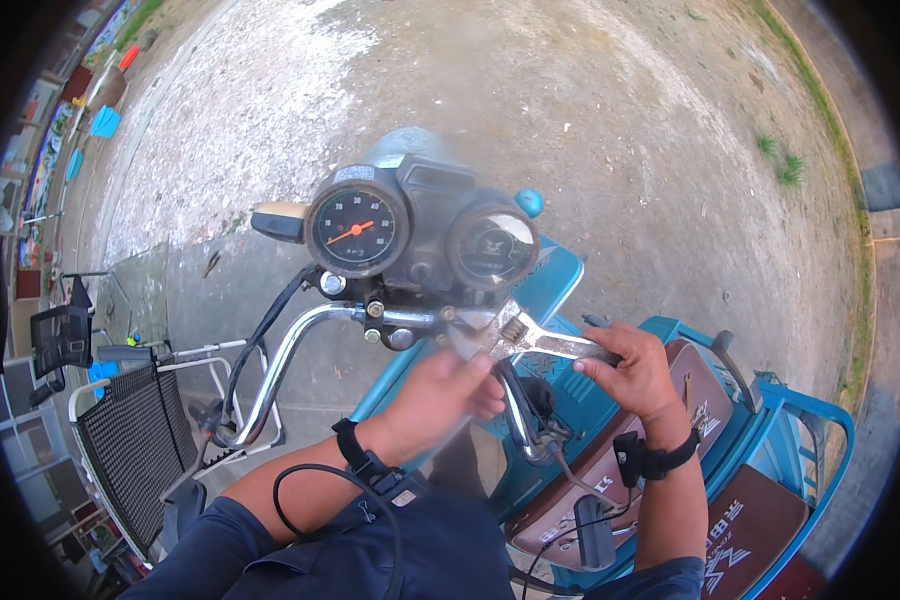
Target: The person uses an adjustable wrench to loosen a bolt on the handlebars of a moped and then wipes the area with a cloth.
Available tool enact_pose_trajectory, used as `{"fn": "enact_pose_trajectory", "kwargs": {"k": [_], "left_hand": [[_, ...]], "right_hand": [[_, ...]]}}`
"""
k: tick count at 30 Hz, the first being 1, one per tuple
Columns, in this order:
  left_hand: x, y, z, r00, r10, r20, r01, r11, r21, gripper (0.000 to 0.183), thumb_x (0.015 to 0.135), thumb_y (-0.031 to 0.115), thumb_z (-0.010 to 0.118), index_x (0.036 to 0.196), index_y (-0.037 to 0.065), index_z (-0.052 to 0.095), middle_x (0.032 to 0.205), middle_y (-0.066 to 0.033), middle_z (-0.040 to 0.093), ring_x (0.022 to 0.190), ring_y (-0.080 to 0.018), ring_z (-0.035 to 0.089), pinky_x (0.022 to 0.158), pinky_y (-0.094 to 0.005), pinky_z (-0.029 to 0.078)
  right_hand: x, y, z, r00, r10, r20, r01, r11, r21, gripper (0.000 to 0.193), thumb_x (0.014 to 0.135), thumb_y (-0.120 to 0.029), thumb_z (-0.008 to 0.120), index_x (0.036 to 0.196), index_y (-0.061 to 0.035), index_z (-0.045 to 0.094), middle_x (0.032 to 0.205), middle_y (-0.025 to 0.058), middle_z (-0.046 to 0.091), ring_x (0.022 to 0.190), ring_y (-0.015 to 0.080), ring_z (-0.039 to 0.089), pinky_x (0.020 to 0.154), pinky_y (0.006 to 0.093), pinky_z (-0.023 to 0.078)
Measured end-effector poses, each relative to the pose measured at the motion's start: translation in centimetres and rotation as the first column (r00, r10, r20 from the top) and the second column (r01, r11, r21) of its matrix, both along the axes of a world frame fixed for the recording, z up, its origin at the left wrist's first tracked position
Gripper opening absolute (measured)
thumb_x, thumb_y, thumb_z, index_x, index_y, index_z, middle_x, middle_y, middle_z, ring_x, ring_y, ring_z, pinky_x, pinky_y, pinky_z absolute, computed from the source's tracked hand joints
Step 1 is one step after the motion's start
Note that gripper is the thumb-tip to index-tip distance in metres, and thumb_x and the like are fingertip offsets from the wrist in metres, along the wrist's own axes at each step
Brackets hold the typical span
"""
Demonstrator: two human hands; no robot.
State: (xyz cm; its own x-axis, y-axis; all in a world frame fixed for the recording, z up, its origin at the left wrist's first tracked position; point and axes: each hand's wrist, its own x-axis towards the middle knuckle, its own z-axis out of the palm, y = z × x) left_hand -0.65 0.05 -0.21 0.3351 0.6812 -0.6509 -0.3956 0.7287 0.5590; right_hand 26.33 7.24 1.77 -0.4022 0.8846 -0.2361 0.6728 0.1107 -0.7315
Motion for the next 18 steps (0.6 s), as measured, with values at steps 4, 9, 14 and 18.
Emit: {"fn": "enact_pose_trajectory", "kwargs": {"k": [4, 9, 14, 18], "left_hand": [[-0.1, 0.0, -0.4, 1.000, -0.013, 0.022, 0.013, 1.000, -0.006, 0.030, 0.104, 0.032, 0.051, 0.111, 0.003, 0.053, 0.093, -0.0082, 0.066, 0.082, -0.0185, 0.068, 0.073, -0.0319, 0.055], [0.0, 0.0, -0.4, 1.000, 0.001, 0.020, 0.000, 1.000, -0.023, 0.031, 0.104, 0.032, 0.050, 0.112, 0.003, 0.053, 0.093, -0.0081, 0.066, 0.083, -0.0187, 0.067, 0.074, -0.0321, 0.055], [-0.3, 0.0, -0.3, 0.998, 0.024, 0.049, -0.023, 1.000, -0.019, 0.031, 0.104, 0.032, 0.050, 0.113, 0.002, 0.053, 0.093, -0.0090, 0.066, 0.082, -0.0196, 0.067, 0.074, -0.0326, 0.055], [-0.5, 0.0, -0.5, 0.997, 0.036, 0.065, -0.034, 0.999, -0.023, 0.031, 0.104, 0.031, 0.051, 0.113, 0.002, 0.053, 0.092, -0.0095, 0.066, 0.082, -0.0203, 0.067, 0.073, -0.0331, 0.055]], "right_hand": [[-0.2, 0.2, 0.7, 0.999, 0.022, 0.041, -0.022, 1.000, 0.007, 0.036, 0.073, -0.022, 0.083, 0.104, -0.0054, 0.072, 0.078, 0.0114, 0.063, 0.070, 0.0272, 0.063, 0.063, 0.0332, 0.047], [-0.4, 0.4, 0.7, 0.997, 0.038, 0.063, -0.040, 0.999, 0.019, 0.035, 0.074, -0.022, 0.082, 0.103, -0.0055, 0.072, 0.079, 0.0116, 0.063, 0.071, 0.0287, 0.063, 0.063, 0.0344, 0.047], [-0.5, 0.8, -0.3, 0.999, 0.025, 0.025, -0.025, 1.000, 0.012, 0.035, 0.074, -0.021, 0.082, 0.104, -0.0057, 0.072, 0.079, 0.0126, 0.064, 0.072, 0.0293, 0.063, 0.064, 0.0349, 0.047], [-0.5, 0.1, -0.4, 1.000, 0.026, -0.012, -0.026, 0.999, 0.020, 0.034, 0.074, -0.021, 0.082, 0.103, -0.0054, 0.072, 0.079, 0.0128, 0.064, 0.073, 0.0291, 0.063, 0.064, 0.0346, 0.047]]}}
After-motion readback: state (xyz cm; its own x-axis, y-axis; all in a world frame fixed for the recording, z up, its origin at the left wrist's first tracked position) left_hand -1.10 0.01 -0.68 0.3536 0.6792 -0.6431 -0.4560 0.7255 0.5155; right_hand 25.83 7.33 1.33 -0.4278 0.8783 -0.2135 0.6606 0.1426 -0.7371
